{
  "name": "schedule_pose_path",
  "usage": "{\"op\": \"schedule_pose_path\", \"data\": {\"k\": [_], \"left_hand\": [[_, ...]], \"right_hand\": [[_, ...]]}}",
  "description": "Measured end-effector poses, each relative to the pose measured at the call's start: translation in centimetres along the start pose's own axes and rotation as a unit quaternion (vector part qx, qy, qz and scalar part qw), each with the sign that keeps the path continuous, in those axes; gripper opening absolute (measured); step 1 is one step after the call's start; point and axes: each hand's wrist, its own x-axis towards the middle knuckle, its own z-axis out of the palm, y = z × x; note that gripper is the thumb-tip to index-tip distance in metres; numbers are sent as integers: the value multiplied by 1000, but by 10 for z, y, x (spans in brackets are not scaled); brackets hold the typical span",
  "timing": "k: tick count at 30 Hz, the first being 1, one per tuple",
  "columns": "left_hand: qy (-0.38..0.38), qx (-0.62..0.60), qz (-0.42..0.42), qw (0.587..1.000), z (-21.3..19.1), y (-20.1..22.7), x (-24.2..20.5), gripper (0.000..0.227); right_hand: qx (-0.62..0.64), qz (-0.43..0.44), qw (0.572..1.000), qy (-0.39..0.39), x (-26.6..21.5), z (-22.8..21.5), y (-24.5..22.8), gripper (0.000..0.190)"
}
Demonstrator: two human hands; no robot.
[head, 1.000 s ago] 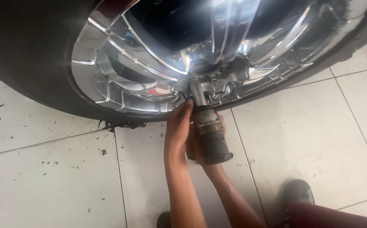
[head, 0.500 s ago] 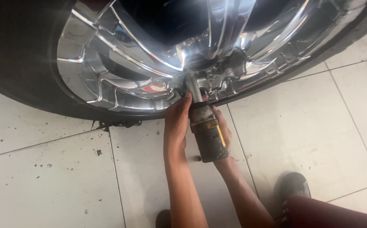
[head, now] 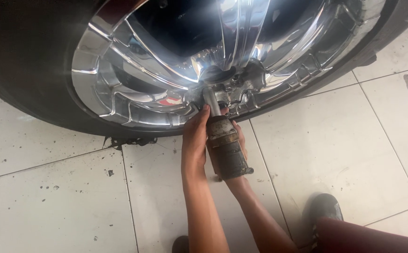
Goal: Using an impact wrench to remove lug nuts from a chrome car wheel.
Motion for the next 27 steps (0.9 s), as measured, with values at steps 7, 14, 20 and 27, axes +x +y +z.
{"op": "schedule_pose_path", "data": {"k": [7, 14, 20, 27], "left_hand": [[2, -16, -6, 1000, 2, 2, 2, 50], [11, -34, 4, 999, 4, -7, 5, 54], [9, -25, 10, 1000, 8, -1, 1, 53], [14, -37, 7, 999, 8, -1, 1, 50]], "right_hand": [[-281, -102, 952, -69, 21, -34, -26, 67], [-241, -210, 943, -89, 12, -5, -56, 73], [69, 29, 997, -35, 7, -21, 33, 61], [-203, -181, 958, -96, 13, -17, -18, 74]]}}
